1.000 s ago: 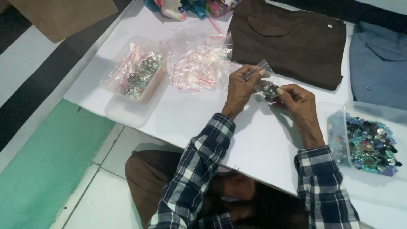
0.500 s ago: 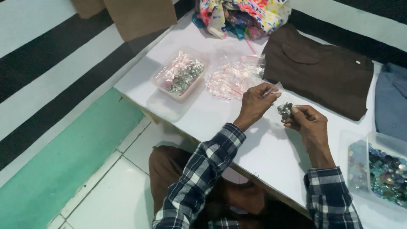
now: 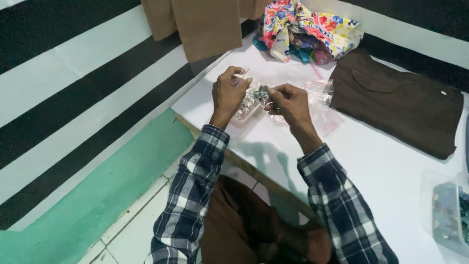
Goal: The person picks small, colorful buttons from a clear plastic container and places them into small zip-lock bags. They handle the buttons and bags by hand, occasionally placing a few buttons on the table before bagging them.
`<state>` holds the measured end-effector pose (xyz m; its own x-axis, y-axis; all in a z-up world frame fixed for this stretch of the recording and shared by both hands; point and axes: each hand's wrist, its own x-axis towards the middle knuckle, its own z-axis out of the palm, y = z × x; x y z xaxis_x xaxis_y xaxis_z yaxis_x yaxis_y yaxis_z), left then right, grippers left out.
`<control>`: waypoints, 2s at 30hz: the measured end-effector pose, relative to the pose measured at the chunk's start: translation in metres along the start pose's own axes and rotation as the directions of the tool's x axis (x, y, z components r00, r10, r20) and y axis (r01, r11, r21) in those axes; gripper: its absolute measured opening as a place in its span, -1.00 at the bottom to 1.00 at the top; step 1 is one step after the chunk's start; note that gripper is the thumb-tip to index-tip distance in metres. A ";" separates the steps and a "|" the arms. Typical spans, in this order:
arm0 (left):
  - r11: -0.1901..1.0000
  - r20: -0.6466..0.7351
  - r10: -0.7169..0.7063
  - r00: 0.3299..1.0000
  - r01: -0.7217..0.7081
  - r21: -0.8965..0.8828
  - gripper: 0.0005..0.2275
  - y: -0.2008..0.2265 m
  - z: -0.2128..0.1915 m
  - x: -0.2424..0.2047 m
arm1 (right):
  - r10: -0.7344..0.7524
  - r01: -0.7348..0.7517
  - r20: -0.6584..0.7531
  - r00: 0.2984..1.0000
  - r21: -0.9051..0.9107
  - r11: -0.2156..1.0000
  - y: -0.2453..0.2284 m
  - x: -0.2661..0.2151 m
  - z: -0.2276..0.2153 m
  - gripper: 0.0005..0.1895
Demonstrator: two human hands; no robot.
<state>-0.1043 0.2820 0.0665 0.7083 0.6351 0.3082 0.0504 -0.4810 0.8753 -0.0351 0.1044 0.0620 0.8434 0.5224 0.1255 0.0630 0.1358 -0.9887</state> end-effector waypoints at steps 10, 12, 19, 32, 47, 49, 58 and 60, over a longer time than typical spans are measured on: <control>0.902 0.089 0.160 0.983 -0.182 0.392 -0.58 -0.061 -0.005 0.005 | -0.339 0.229 -0.006 0.941 -0.727 0.648 0.046 0.012 0.026 -0.63; 0.799 0.012 0.463 0.886 -0.423 0.427 -0.66 -0.052 -0.004 0.003 | -0.519 0.382 0.161 0.839 -0.855 0.351 0.018 -0.012 0.040 -0.67; 0.704 0.227 0.457 0.860 -0.505 0.499 -0.67 -0.098 0.029 0.008 | -0.444 0.429 0.428 0.787 -0.897 -0.104 0.064 -0.010 0.028 -0.60; 0.719 0.294 0.350 0.889 -0.457 0.524 -0.60 -0.113 0.030 0.008 | -0.296 0.393 0.381 0.876 -0.919 -0.022 0.069 -0.011 0.025 -0.55; 0.583 0.145 0.774 0.617 -0.783 0.216 -0.93 0.017 0.069 -0.063 | -0.441 0.376 0.278 0.853 -0.914 0.151 0.068 -0.078 -0.114 -0.71; 0.563 0.172 0.793 0.584 -0.811 0.162 -0.92 0.032 0.098 -0.079 | -0.426 0.353 0.244 0.871 -0.914 0.199 0.046 -0.099 -0.139 -0.70; 0.634 0.344 0.767 0.542 -0.724 -0.273 -0.90 0.100 0.232 -0.177 | -0.570 0.188 -0.065 0.819 -0.908 0.374 -0.042 -0.214 -0.271 -0.87; 0.613 0.350 0.787 0.508 -0.704 -0.358 -0.90 0.131 0.250 -0.200 | -0.518 0.043 -0.208 0.830 -0.902 0.430 -0.049 -0.235 -0.325 -0.87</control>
<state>-0.0632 -0.0590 0.0263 0.6461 -0.2678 0.7148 -0.7195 -0.5261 0.4533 -0.0628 -0.2988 0.0540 0.7778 0.1884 0.5996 0.5446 -0.6782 -0.4934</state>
